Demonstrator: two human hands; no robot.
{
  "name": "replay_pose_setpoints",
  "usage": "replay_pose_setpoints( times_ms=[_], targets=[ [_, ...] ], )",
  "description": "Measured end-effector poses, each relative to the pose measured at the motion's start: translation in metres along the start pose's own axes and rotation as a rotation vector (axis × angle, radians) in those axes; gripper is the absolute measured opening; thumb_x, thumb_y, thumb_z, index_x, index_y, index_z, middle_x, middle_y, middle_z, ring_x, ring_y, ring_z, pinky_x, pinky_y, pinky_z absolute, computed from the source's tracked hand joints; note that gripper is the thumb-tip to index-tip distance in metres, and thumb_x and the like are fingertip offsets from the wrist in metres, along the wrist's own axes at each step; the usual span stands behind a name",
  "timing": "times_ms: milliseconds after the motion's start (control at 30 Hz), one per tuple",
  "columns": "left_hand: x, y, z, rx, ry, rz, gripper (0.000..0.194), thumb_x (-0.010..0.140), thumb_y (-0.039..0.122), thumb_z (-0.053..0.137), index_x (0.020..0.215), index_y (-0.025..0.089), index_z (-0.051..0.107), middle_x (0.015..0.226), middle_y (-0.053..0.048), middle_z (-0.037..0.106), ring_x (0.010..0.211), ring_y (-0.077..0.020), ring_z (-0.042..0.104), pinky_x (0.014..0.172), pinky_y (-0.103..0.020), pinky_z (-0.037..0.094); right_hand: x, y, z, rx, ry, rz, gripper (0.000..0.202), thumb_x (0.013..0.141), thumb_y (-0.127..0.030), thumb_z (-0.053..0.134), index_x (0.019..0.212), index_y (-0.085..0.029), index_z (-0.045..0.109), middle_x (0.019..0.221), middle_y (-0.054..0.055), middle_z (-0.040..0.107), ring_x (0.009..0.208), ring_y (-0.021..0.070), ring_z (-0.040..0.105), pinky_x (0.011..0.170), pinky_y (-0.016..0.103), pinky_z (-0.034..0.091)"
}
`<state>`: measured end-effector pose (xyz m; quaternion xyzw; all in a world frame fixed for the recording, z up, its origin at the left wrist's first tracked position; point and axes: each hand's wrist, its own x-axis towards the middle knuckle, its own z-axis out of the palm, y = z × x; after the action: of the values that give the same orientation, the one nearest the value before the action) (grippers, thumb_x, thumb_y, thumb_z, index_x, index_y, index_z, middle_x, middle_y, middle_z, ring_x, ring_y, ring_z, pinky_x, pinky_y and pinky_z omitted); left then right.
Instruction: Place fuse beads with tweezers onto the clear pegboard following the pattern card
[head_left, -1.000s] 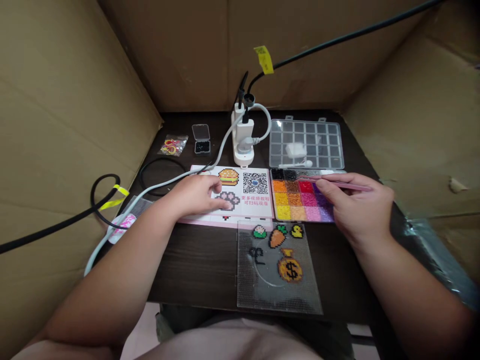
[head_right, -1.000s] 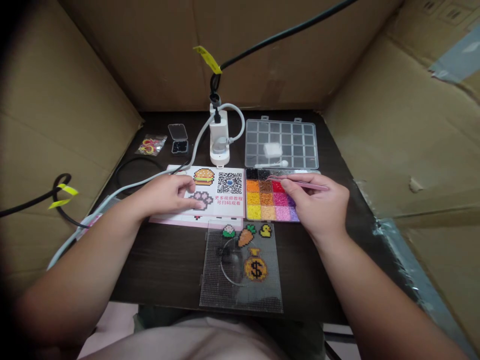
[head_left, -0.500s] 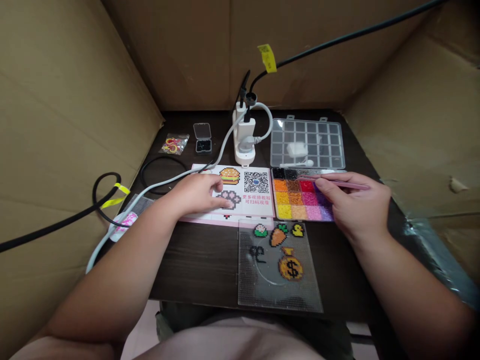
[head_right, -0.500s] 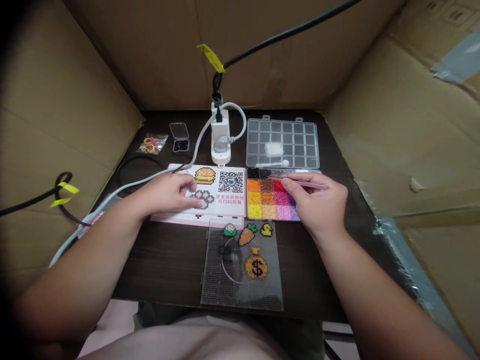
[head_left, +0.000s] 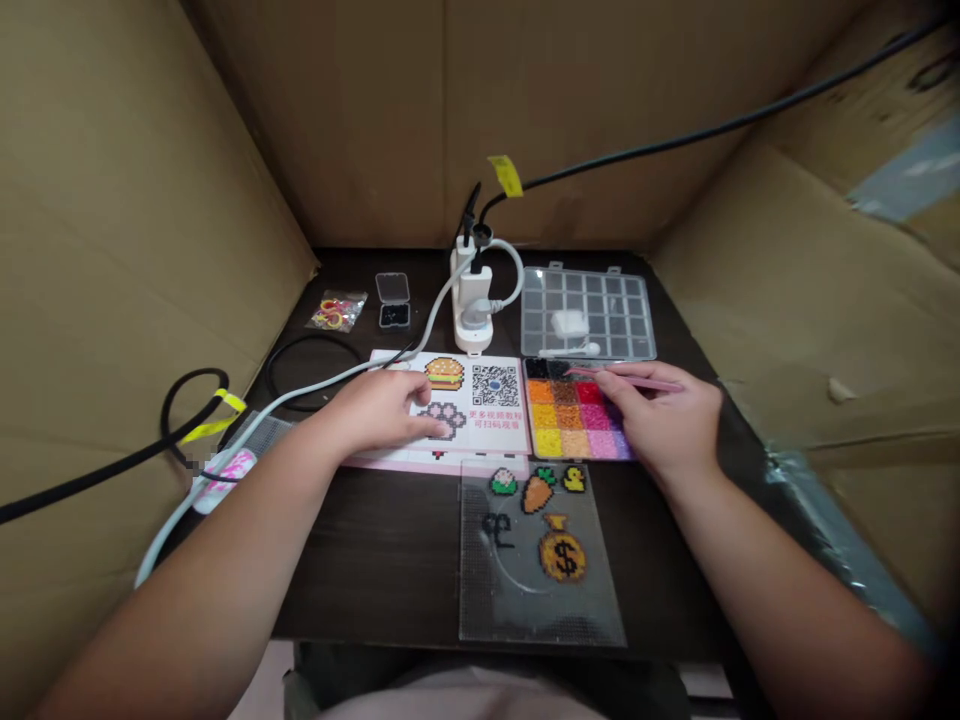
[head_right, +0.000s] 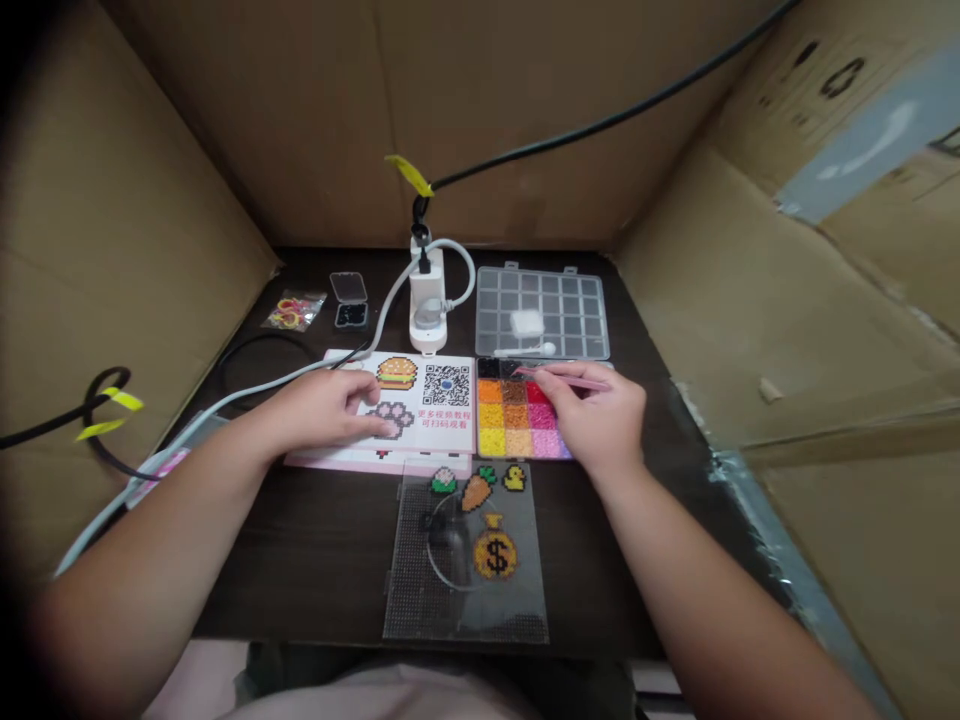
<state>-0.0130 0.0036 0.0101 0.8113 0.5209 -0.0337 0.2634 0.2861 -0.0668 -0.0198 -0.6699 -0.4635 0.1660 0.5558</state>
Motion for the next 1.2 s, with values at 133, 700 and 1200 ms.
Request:
replay_pose_setpoints(
  times_ms=[133,700,1200],
  targets=[
    [0.000,0.001,-0.001,0.018,-0.006,-0.015,0.046,0.067,0.067,0.067,0.085,0.025,0.059,0.073,0.001,0.062,0.068,-0.0181,0.054,0.058,-0.029,0.031,0.007,-0.004,0.008,-0.005,-0.039,-0.007,0.018,0.071,-0.035,0.080,0.076,-0.018,0.075,0.080,0.008,0.077,0.073,0.0215,0.073,0.072,0.036,0.060],
    [0.002,-0.004,0.002,-0.008,0.025,-0.011,0.044,0.066,0.066,0.068,0.082,0.026,0.060,0.077,-0.001,0.065,0.072,-0.0212,0.058,0.059,-0.030,0.032,0.005,-0.012,0.016,-0.007,-0.112,-0.026,0.015,0.070,-0.033,0.075,0.072,-0.018,0.075,0.076,0.008,0.077,0.072,0.0220,0.074,0.071,0.037,0.062],
    [0.001,-0.001,0.001,0.003,0.007,-0.013,0.044,0.067,0.066,0.067,0.083,0.025,0.059,0.075,-0.002,0.064,0.071,-0.0214,0.057,0.058,-0.030,0.030,0.004,-0.011,0.015,-0.017,-0.138,-0.009,0.015,0.070,-0.032,0.076,0.073,-0.018,0.076,0.077,0.008,0.078,0.071,0.0212,0.073,0.070,0.036,0.061]
  ],
)
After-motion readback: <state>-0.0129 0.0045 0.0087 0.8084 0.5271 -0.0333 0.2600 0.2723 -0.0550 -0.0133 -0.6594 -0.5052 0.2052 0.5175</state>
